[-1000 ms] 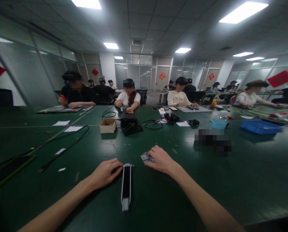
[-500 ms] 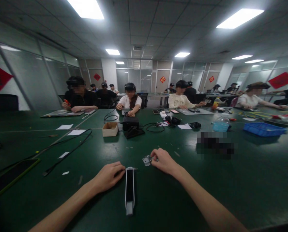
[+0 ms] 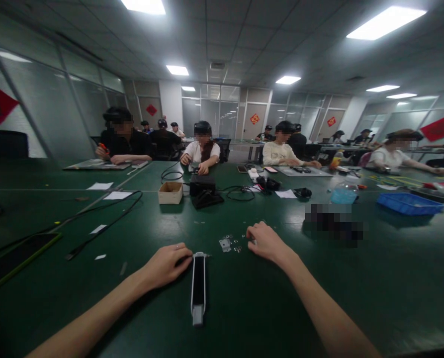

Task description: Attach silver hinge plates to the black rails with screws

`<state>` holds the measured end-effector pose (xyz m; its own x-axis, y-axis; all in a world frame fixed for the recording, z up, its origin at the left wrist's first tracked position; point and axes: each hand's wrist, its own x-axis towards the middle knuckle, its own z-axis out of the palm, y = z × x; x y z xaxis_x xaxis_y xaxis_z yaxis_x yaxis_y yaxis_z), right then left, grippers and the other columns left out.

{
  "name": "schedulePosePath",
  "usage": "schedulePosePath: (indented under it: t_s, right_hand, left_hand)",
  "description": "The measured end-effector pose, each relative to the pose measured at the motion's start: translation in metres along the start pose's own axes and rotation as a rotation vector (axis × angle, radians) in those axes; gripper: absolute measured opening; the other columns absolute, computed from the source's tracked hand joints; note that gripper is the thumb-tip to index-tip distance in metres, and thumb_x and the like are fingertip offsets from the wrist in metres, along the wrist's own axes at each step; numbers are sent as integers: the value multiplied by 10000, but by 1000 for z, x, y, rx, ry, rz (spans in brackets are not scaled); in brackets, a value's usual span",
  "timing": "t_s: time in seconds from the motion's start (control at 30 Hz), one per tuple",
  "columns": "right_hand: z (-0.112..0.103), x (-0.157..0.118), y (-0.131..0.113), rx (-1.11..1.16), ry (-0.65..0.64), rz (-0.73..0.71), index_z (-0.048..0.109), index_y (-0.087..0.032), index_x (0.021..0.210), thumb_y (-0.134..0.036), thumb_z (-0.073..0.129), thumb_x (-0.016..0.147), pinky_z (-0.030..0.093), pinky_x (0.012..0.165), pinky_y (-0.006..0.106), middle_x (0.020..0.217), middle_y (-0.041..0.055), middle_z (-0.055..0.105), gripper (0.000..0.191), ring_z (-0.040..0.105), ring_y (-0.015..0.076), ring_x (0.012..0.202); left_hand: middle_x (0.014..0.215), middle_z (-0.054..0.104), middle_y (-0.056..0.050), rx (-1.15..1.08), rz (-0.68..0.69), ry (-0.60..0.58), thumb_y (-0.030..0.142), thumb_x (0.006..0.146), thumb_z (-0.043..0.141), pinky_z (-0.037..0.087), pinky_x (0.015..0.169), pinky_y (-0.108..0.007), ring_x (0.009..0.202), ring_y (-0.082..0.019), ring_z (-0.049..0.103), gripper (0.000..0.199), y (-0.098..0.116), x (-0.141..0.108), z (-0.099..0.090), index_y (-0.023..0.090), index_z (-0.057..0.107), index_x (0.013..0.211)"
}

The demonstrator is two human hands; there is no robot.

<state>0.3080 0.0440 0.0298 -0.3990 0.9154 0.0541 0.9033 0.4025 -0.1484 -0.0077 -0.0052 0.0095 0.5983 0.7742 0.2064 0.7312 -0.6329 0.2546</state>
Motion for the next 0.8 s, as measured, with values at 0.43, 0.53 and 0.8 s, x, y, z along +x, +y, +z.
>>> schedulePosePath:
  t_s: [0.43, 0.53, 0.8]
  right_hand:
    - [13, 1, -11, 116, -24, -156, 669, -195, 864, -204, 548, 850, 413, 783, 358, 905, 68, 643, 122, 550, 233, 892]
    - [18, 1, -6, 136, -16, -137, 631, -191, 854, -217, 551, 853, 420, 758, 342, 918, 66, 627, 85, 545, 221, 872]
    - [16, 0, -26, 379, 116, -195, 598, -197, 964, -205, 525, 872, 455, 770, 336, 935, 52, 600, 117, 558, 182, 835]
  left_hand:
    - [946, 616, -63, 1, -35, 71, 252, 875, 452, 478, 680, -290, 763, -179, 601, 309, 7, 0, -4, 155, 562, 1146]
    - [960, 613, -60, 0, -36, 115, 248, 878, 457, 474, 676, -289, 744, -169, 594, 311, 4, 0, -1, 161, 551, 1161]
    - [902, 614, -39, 28, -16, 295, 186, 872, 492, 469, 648, -265, 722, -157, 587, 247, 0, 1, 1, 170, 557, 1109]
